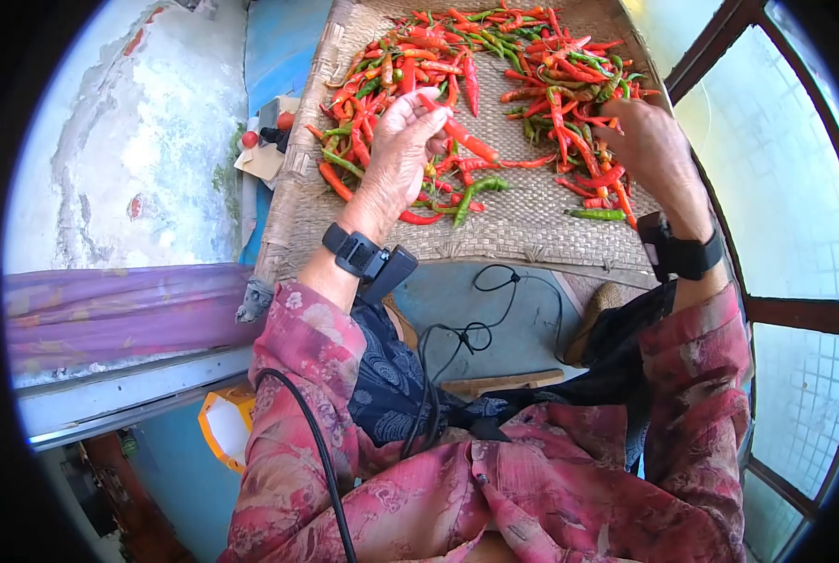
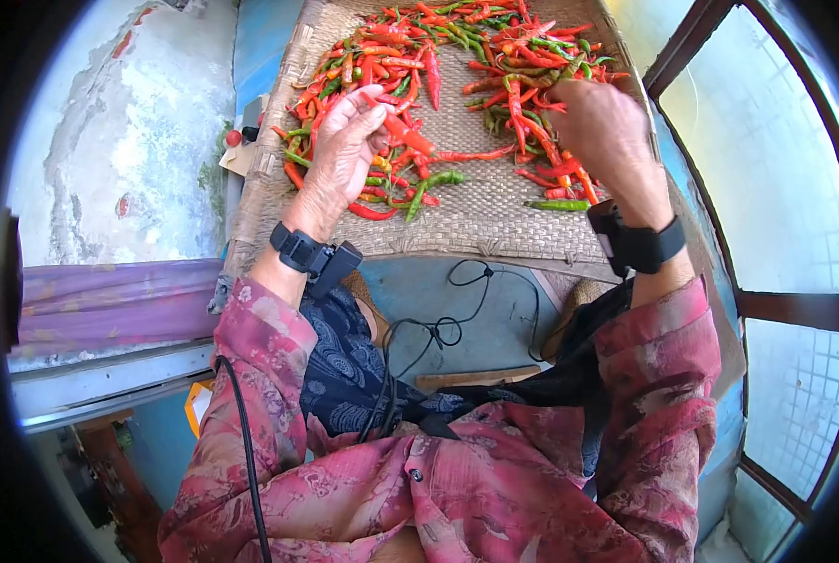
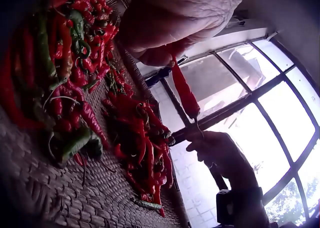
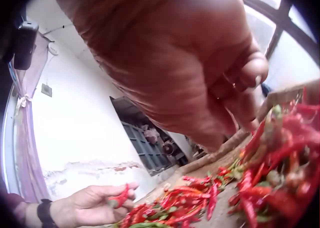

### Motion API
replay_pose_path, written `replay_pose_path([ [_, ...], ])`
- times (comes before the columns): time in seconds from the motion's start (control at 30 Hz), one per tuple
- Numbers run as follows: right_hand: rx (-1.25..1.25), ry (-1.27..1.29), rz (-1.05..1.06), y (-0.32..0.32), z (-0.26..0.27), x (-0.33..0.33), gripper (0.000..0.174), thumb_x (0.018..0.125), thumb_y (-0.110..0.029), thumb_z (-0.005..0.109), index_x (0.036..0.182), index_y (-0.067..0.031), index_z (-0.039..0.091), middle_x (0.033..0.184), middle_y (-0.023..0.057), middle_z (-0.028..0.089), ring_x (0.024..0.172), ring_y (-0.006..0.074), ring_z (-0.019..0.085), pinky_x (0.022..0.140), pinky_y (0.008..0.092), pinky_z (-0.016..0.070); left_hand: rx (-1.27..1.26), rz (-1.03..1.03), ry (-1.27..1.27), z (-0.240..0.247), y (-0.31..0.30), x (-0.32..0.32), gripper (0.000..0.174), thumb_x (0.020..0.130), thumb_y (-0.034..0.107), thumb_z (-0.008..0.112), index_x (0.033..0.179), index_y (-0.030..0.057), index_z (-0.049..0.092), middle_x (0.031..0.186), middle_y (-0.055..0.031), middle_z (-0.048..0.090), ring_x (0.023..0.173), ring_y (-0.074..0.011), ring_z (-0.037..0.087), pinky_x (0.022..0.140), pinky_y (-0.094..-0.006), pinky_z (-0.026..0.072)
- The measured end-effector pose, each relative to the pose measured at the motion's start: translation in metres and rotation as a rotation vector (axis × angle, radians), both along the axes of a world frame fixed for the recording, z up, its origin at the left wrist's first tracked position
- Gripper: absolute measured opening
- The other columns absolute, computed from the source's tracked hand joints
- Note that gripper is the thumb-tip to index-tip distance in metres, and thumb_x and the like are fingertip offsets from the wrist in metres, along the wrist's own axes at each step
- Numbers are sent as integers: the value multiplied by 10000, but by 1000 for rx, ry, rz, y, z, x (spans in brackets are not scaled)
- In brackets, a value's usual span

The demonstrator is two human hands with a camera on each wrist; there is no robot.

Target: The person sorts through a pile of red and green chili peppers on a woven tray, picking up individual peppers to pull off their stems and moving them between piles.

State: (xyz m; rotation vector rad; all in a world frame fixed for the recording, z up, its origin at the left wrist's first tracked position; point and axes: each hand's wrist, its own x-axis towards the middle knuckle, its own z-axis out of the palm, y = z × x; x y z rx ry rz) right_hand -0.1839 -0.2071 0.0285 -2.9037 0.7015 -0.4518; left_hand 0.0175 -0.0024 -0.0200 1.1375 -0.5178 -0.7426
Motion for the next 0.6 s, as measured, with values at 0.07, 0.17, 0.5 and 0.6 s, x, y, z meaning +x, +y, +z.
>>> replay_pose_path([
  [0.07,361,-92,138,22,-10,17,219,816,-239,619,902,-40,652,785,179,648,746,351,638,657,423,510,-12,-54,-11,-1,-3,-8,244,863,135,631,1077,52,546,895,-22,614,716,-70,568,612,-204,460],
  [0.17,418,-224,365,61,-27,32,238,823,-258,632,879,-27,636,749,195,629,726,372,620,649,442,497,64,-205,-76,-3,-6,-23,208,903,178,600,1061,57,541,934,-19,605,782,-87,585,708,-232,487],
  [0.5,-63,169,-51,3,-3,10,146,795,-156,562,847,-53,651,801,157,657,799,327,647,711,450,512,613,-94,-1366,-38,-2,-13,279,808,165,655,1027,19,561,975,-163,561,840,-324,593,734,-390,490],
  [0.6,-171,230,-177,-15,5,-6,126,782,-122,569,827,-30,644,828,163,656,822,335,642,725,445,507,687,-93,-1549,-46,-1,-14,248,778,151,659,964,16,567,955,-169,522,882,-373,562,745,-462,475],
])
